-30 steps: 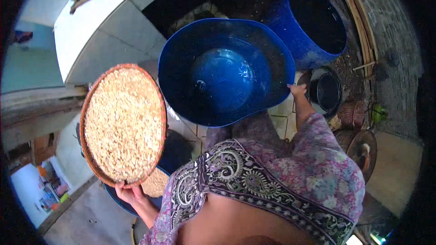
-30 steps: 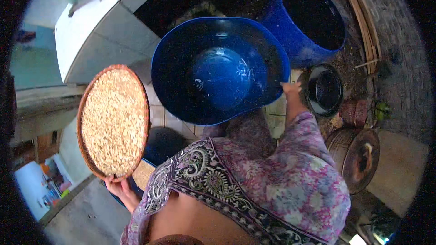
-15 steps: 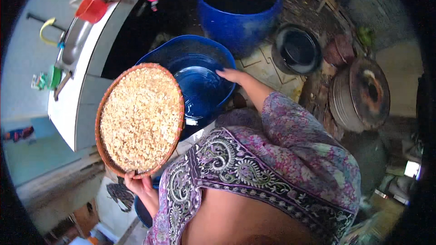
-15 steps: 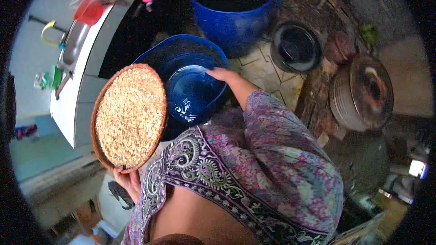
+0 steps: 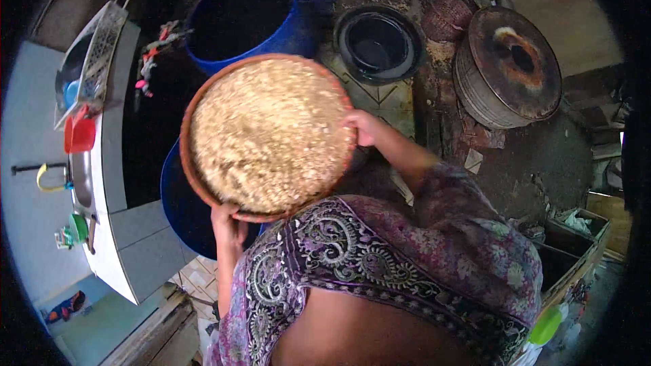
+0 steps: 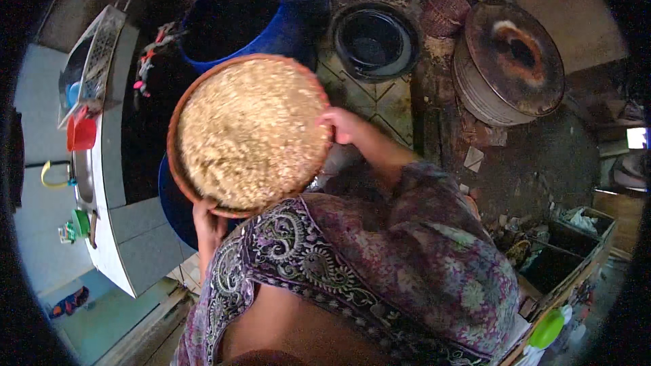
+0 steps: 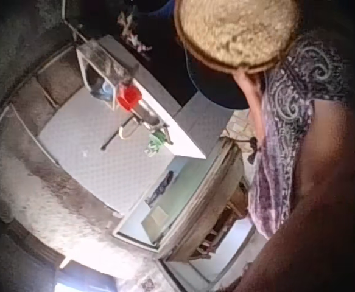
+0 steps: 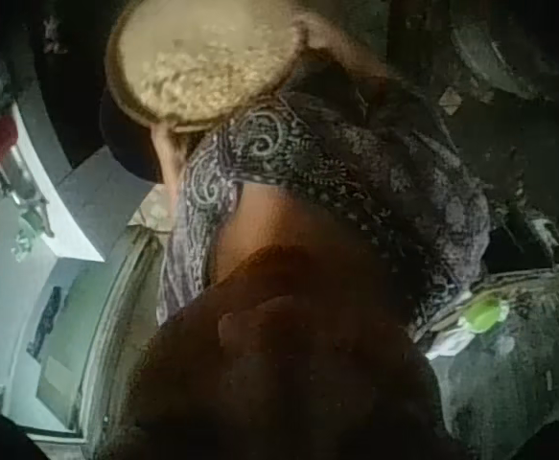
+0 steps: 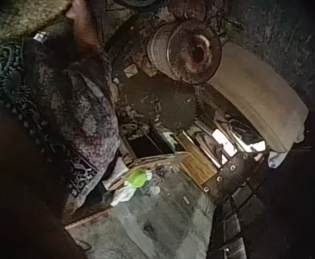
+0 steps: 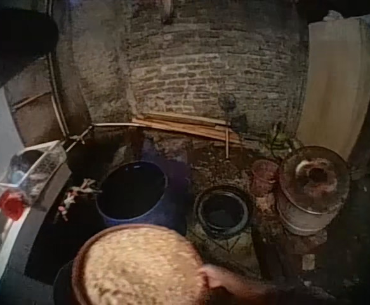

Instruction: The person places a tray of soybeans into a basin of water, washes the beans by hand, and then picks through the tray of beans by hand.

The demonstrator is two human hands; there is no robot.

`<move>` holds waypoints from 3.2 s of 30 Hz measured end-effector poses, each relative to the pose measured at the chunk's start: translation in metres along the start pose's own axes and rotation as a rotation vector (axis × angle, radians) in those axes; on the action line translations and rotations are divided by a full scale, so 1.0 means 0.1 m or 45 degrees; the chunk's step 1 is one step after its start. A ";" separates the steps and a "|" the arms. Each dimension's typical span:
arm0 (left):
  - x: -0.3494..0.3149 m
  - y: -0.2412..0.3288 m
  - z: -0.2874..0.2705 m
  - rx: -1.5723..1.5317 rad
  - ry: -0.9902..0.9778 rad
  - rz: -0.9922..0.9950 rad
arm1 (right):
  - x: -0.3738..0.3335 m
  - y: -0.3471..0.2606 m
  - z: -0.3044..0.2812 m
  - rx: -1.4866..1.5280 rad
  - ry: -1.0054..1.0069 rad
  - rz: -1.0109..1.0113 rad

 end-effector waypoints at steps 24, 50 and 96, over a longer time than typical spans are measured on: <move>2.15 -1.68 1.61 0.645 -0.488 -0.854 | -1.42 0.46 -1.76 0.776 0.196 -1.121; 4.02 -3.73 1.24 1.326 -0.015 -0.772 | -0.85 -1.51 -2.13 0.669 0.601 -1.412; 2.41 -0.77 0.80 2.791 0.347 0.442 | -0.39 -1.93 -3.43 0.444 0.583 -0.859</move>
Point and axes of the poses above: each hand's wrist, its own x-axis towards the middle knuckle, its own z-axis out of the palm, y = z × x, the point moved 3 cm from there along x, towards the middle knuckle, and after that the axes turned 4 degrees about -x, right-handed, at the moved point
